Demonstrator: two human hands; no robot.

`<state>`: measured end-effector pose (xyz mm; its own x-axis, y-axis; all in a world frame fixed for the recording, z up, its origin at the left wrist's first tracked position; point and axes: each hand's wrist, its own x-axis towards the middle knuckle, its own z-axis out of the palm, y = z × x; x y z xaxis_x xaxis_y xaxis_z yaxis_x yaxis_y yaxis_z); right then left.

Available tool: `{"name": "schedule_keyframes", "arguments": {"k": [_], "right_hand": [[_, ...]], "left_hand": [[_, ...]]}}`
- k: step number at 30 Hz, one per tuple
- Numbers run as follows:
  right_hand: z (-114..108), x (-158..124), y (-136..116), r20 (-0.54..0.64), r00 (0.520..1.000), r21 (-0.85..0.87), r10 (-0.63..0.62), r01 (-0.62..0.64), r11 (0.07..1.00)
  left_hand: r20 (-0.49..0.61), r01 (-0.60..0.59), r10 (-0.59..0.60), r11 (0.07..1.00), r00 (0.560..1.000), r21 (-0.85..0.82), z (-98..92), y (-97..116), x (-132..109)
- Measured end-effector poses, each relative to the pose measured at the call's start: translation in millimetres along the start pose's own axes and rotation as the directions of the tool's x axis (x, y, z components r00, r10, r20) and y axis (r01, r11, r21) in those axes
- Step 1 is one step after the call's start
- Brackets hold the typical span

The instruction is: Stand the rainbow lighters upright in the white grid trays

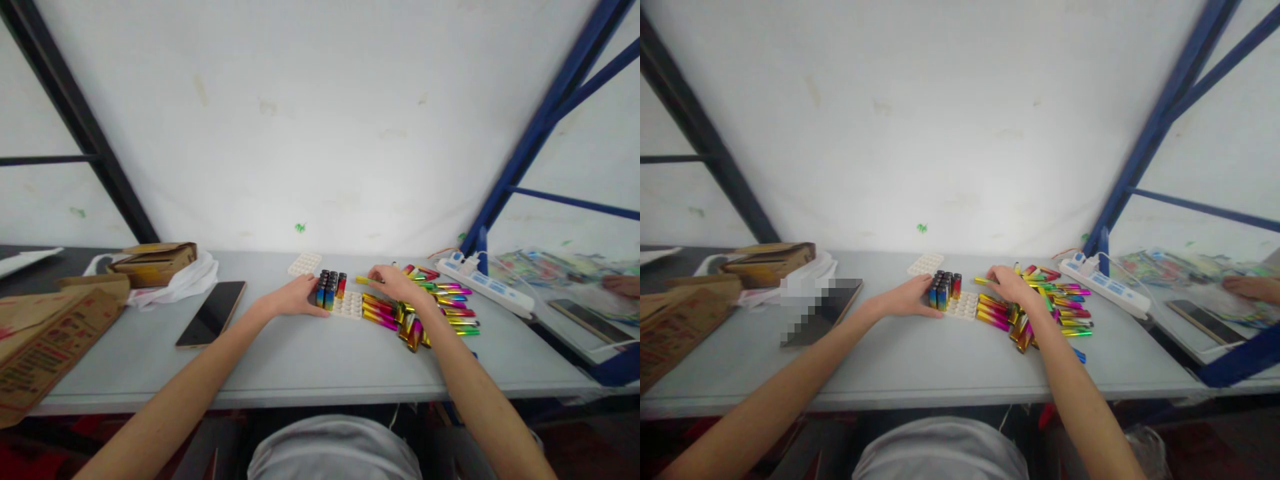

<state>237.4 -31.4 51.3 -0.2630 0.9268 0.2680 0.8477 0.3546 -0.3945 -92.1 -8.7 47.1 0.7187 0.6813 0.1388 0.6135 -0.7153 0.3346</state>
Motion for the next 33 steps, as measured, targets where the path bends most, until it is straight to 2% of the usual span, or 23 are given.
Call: {"name": "schedule_keyframes", "arguments": {"k": [2, 4, 9, 13, 22, 25, 27, 30, 33], "right_hand": [[-1, 2, -3, -0.125, 0.992, 0.106, -0.006, 0.019, 0.994], [-1, 4, -7, -0.203, 0.978, 0.294, 0.049, 0.013, 0.956], [0, 7, -22, -0.278, 0.94, 0.717, 0.197, 0.067, 0.694], [2, 9, -37, -0.224, 0.936, 0.87, 0.27, 0.067, 0.489], [4, 1, -59, -0.059, 0.986, 0.931, 0.156, -0.002, 0.366], [8, 0, -65, -0.015, 0.995, 0.925, 0.101, -0.024, 0.379], [12, 1, -67, -0.044, 0.996, 0.904, 0.079, 0.006, 0.428], [20, 3, -66, -0.117, 0.991, 0.813, 0.065, 0.058, 0.579], [27, 3, -65, -0.206, 0.976, 0.64, 0.069, 0.081, 0.764]], "left_hand": [[0.0, -0.011, 0.011, 1.0, 1.0, -0.011, 0.2, 0, 0], [0.002, -0.023, 0.023, 0.999, 1.0, -0.023, 0.6, -1, 1], [-0.006, -0.025, 0.025, 0.999, 1.0, -0.034, 1.3, -2, 1], [-0.006, -0.027, 0.027, 0.999, 1.0, -0.038, 1.0, -2, 0], [-0.032, -0.029, 0.028, 0.999, 0.999, -0.019, 2.9, -3, 0], [-0.026, -0.021, 0.02, 0.999, 0.999, -0.031, 3.3, -3, 1], [-0.021, -0.019, 0.018, 0.999, 1.0, -0.04, 3.6, -3, 1], [-0.027, -0.032, 0.031, 0.998, 0.999, -0.051, 4.1, -4, 1], [-0.03, -0.034, 0.033, 0.998, 0.999, -0.052, 4.2, -4, 1]]}}
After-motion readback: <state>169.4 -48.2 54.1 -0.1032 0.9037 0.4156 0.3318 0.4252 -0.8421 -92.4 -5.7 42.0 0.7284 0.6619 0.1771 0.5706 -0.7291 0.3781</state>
